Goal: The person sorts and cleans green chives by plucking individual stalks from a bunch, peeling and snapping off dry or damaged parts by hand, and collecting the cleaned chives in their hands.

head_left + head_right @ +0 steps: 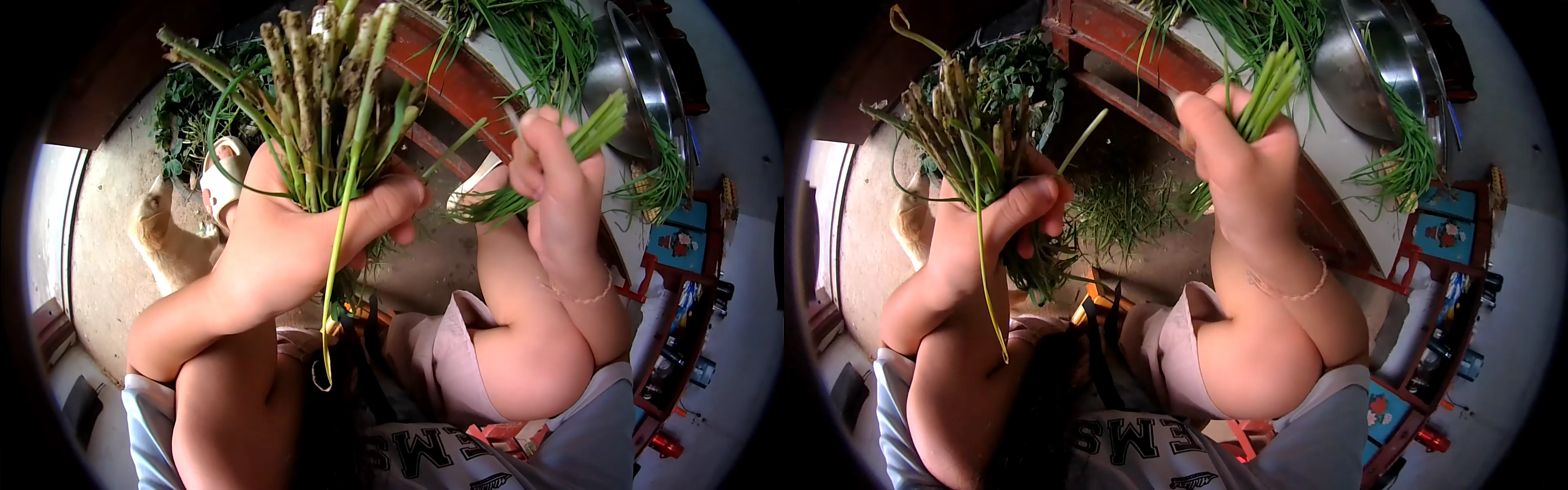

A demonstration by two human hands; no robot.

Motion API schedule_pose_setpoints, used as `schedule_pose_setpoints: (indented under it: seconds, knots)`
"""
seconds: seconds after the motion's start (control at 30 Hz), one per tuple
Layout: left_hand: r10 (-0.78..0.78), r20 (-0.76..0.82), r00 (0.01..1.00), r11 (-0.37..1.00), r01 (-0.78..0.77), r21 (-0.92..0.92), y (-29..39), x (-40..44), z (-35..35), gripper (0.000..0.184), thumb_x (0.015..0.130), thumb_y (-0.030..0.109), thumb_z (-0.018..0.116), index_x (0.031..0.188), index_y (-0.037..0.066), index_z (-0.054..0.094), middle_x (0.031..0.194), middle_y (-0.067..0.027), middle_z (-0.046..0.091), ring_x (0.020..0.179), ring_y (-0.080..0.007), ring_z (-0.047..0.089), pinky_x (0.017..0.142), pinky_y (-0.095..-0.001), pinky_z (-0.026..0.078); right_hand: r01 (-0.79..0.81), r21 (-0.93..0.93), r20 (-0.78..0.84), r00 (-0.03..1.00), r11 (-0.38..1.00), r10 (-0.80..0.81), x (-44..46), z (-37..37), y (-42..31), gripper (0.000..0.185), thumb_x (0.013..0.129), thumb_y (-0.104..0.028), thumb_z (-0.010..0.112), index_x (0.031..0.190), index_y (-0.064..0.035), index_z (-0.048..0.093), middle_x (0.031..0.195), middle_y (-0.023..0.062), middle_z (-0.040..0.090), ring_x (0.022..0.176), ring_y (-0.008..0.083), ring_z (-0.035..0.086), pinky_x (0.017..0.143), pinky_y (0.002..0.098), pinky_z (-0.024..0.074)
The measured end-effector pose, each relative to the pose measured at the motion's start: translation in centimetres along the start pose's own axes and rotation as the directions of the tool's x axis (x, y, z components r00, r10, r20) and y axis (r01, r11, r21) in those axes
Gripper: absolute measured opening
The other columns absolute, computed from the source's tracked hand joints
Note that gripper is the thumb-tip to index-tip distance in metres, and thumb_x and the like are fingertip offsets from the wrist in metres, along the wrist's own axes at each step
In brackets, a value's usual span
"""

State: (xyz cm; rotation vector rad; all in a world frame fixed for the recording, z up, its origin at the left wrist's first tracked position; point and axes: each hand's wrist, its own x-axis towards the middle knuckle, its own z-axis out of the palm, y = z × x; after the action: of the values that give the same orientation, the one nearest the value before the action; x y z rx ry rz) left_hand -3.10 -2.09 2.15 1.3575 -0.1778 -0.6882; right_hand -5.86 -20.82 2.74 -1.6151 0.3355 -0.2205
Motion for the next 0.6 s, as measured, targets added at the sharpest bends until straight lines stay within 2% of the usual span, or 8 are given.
schedule_pose_setpoints:
  seconds: [0.07, 0.13, 0.3, 0.37, 0.47, 0.53, 0.57, 0.6]
  knots:
    - [0.004, -0.018, 1.000, 1.000, -0.004, -0.021, 0.0, 0.0, 0.2, 0.014, 0.073, 0.013, 0.054, 0.074, -0.001, 0.053, 0.060, -0.0049, 0.053, 0.051, -0.0086, 0.050, 0.039, -0.0179, 0.036, 0.023, -0.062, 0.031, 0.999, 0.998, -0.021, -0.3, 0.5, 0.6, 0.020, 0.072, -0.005, 0.055, 0.055, -0.0057, 0.045, 0.046, -0.0077, 0.036, 0.041, 0.0003, 0.030, 0.039, 0.0173, 0.0233]
    - [0.006, -0.036, 0.999, 0.999, -0.008, -0.044, 0.0, 0.0, 0.3, 0.013, 0.073, 0.012, 0.054, 0.074, -0.001, 0.053, 0.061, -0.0053, 0.053, 0.051, -0.0089, 0.050, 0.039, -0.0180, 0.036, 0.039, -0.100, 0.113, 0.993, 0.994, -0.027, -0.5, 0.7, 0.2, 0.014, 0.072, -0.005, 0.057, 0.059, -0.0043, 0.050, 0.049, -0.0072, 0.038, 0.044, 0.0009, 0.032, 0.042, 0.0165, 0.0269]
    - [-0.009, -0.027, 1.000, 1.000, 0.009, -0.022, 0.2, 0.0, 0.4, 0.012, 0.073, 0.010, 0.052, 0.075, -0.001, 0.052, 0.065, -0.0064, 0.054, 0.051, -0.0096, 0.050, 0.038, -0.0182, 0.036, 0.067, 0.005, 0.348, 0.935, 0.998, -0.065, -1.2, 0.5, -0.6, 0.010, 0.074, -0.009, 0.058, 0.075, 0.0007, 0.057, 0.062, -0.0013, 0.054, 0.058, 0.0026, 0.046, 0.050, 0.0161, 0.0337]
    - [-0.009, -0.025, 1.000, 1.000, 0.009, -0.029, 0.1, 0.1, 0.5, 0.012, 0.072, 0.010, 0.052, 0.075, -0.001, 0.052, 0.065, -0.0065, 0.054, 0.051, -0.0095, 0.050, 0.038, -0.0182, 0.036, 0.145, 0.043, 0.426, 0.892, 0.988, -0.150, -1.1, 0.2, -0.2, 0.011, 0.074, -0.010, 0.059, 0.076, 0.0007, 0.056, 0.062, -0.0015, 0.054, 0.057, 0.0023, 0.045, 0.050, 0.0157, 0.0333]
    - [-0.028, -0.017, 0.999, 0.999, 0.028, -0.015, 0.1, 0.2, 0.5, 0.011, 0.072, 0.009, 0.052, 0.075, -0.001, 0.052, 0.065, -0.0065, 0.054, 0.051, -0.0094, 0.050, 0.038, -0.0183, 0.036, -0.097, 0.150, 0.369, 0.929, 0.984, 0.035, -1.4, 1.0, -0.7, 0.015, 0.074, -0.013, 0.061, 0.076, 0.0008, 0.057, 0.061, -0.0013, 0.054, 0.055, 0.0018, 0.043, 0.048, 0.0151, 0.0322]
    - [-0.046, -0.012, 0.999, 0.999, 0.046, 0.007, 0.0, 0.2, 0.4, 0.011, 0.072, 0.009, 0.052, 0.075, -0.001, 0.052, 0.065, -0.0064, 0.054, 0.051, -0.0094, 0.050, 0.038, -0.0183, 0.036, 0.071, 0.050, 0.268, 0.960, 0.996, -0.082, -1.6, 2.0, -0.7, 0.013, 0.074, -0.011, 0.060, 0.077, 0.0008, 0.057, 0.063, -0.0005, 0.054, 0.054, 0.0013, 0.042, 0.047, 0.0146, 0.0312]
    - [-0.027, 0.008, 1.000, 1.000, 0.027, 0.002, 0.0, 0.2, 0.3, 0.011, 0.072, 0.010, 0.052, 0.074, -0.001, 0.052, 0.065, -0.0064, 0.054, 0.051, -0.0094, 0.049, 0.038, -0.0182, 0.035, 0.194, -0.056, 0.322, 0.932, 0.979, -0.166, -1.5, 1.8, -0.2, 0.020, 0.077, -0.016, 0.057, 0.083, 0.0031, 0.052, 0.065, 0.0006, 0.048, 0.047, 0.0017, 0.035, 0.042, 0.0158, 0.0263]
    - [-0.008, 0.029, 1.000, 1.000, 0.008, -0.003, -0.1, 0.2, 0.3, 0.011, 0.072, 0.010, 0.052, 0.074, -0.001, 0.052, 0.065, -0.0063, 0.054, 0.051, -0.0094, 0.049, 0.038, -0.0182, 0.035, 0.194, -0.056, 0.322, 0.932, 0.979, -0.166, -1.6, 1.8, -0.4, 0.020, 0.077, -0.016, 0.057, 0.083, 0.0031, 0.052, 0.065, 0.0006, 0.048, 0.047, 0.0017, 0.035, 0.042, 0.0158, 0.0263]
